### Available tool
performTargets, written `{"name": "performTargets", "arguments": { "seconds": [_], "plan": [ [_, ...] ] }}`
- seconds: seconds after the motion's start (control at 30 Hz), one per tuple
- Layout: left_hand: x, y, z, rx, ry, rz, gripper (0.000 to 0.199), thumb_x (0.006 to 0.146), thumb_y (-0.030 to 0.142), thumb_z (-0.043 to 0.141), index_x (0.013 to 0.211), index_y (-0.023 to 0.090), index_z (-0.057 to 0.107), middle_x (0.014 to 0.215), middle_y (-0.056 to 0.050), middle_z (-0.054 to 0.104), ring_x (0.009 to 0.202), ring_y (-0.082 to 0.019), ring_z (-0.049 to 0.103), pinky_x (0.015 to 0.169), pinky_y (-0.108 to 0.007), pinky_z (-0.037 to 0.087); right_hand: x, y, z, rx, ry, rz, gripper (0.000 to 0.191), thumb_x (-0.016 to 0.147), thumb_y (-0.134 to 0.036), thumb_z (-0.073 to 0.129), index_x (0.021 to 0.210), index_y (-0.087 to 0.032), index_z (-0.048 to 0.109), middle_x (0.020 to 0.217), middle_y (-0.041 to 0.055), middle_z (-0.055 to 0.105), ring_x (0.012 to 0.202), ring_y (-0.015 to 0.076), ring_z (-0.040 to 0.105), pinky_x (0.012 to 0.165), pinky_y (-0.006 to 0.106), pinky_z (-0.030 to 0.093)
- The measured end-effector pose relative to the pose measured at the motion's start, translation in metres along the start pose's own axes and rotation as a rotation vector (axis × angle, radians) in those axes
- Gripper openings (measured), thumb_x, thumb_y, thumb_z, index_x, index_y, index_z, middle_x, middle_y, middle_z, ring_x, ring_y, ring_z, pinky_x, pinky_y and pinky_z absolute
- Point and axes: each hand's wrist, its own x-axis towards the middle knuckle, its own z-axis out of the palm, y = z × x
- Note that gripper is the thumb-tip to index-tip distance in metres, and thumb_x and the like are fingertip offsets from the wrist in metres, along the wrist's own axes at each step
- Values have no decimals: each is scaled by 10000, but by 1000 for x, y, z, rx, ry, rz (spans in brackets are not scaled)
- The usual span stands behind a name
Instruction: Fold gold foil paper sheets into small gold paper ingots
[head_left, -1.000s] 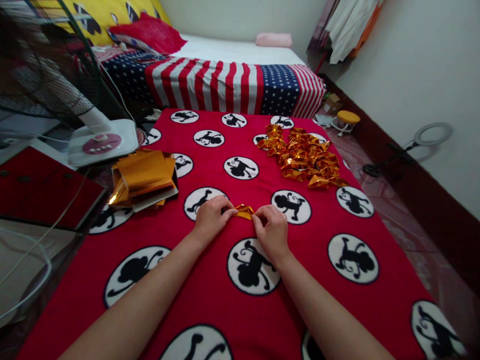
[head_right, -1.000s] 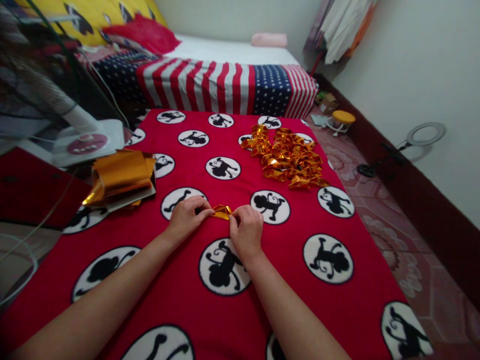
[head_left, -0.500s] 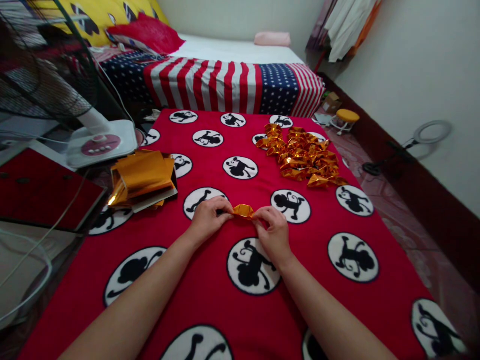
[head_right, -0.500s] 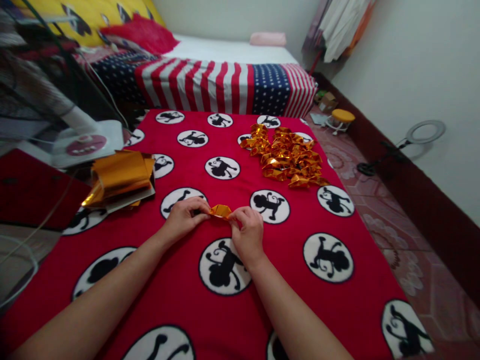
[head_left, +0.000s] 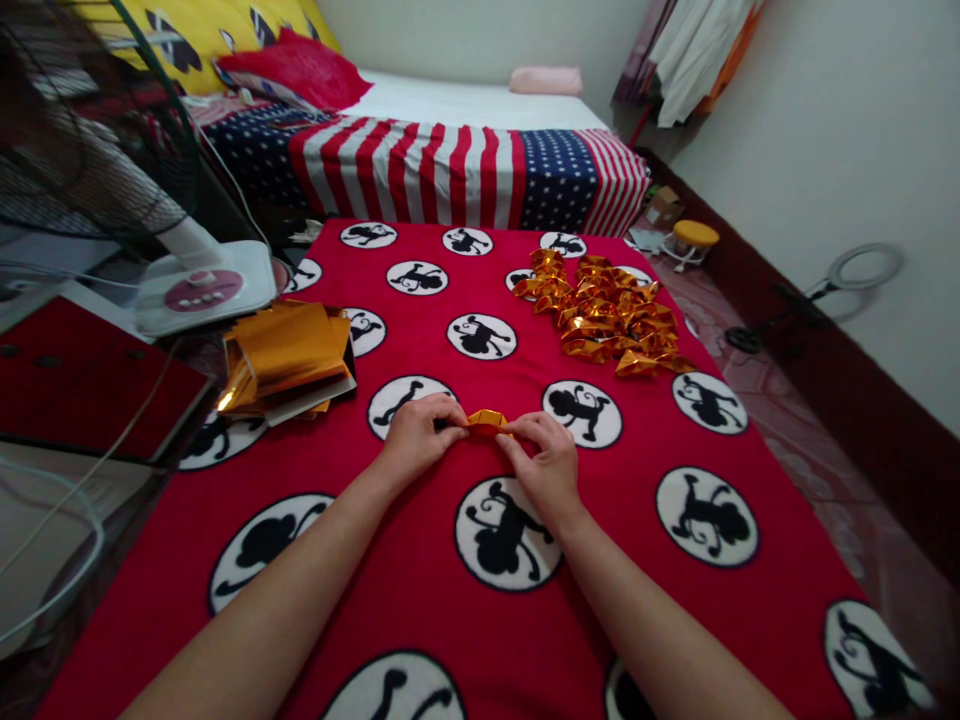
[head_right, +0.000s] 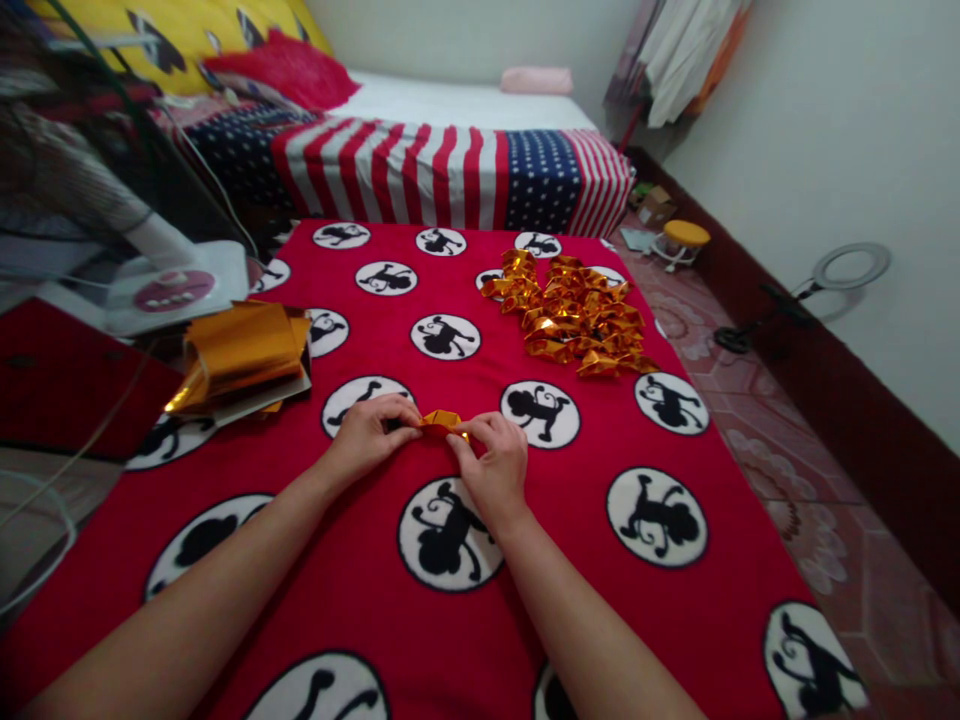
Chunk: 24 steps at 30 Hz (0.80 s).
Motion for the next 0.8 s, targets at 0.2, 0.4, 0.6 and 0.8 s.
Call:
{"name": "performTargets", "arguments": {
  "seconds": [0.2,0.4,0.6,0.8],
  "plan": [
    [0,1,0,-6,-8,-11,82,721,125,720,735,206,716,858,-20,711,809,-166,653,773,-302,507,1,-2,2,10,-3,17,23,820,-256,718,838,-263,730,842,11,662,839,188,613,798,347,443],
    [0,1,0,1,-15,-24,71,726,130,714,738,200,722,863,-23,711,814,-167,651,784,-298,507,1,-2,3,18,10,-2,57,838,-269,696,793,-252,726,815,10,657,818,185,604,792,342,426],
    [1,3,0,4,-15,-35,69,724,127,717,737,195,722,857,-17,708,817,-158,647,789,-285,496,2,-3,3,10,-1,-7,71,838,-257,692,775,-246,722,806,-8,654,800,169,588,797,331,414],
    [1,4,1,37,-19,-36,73,714,139,728,738,209,727,859,-10,707,806,-155,644,769,-283,489,3,-7,3,25,1,-13,115,842,-198,650,738,-233,683,841,-4,651,815,170,587,816,334,414]
  ]
}}
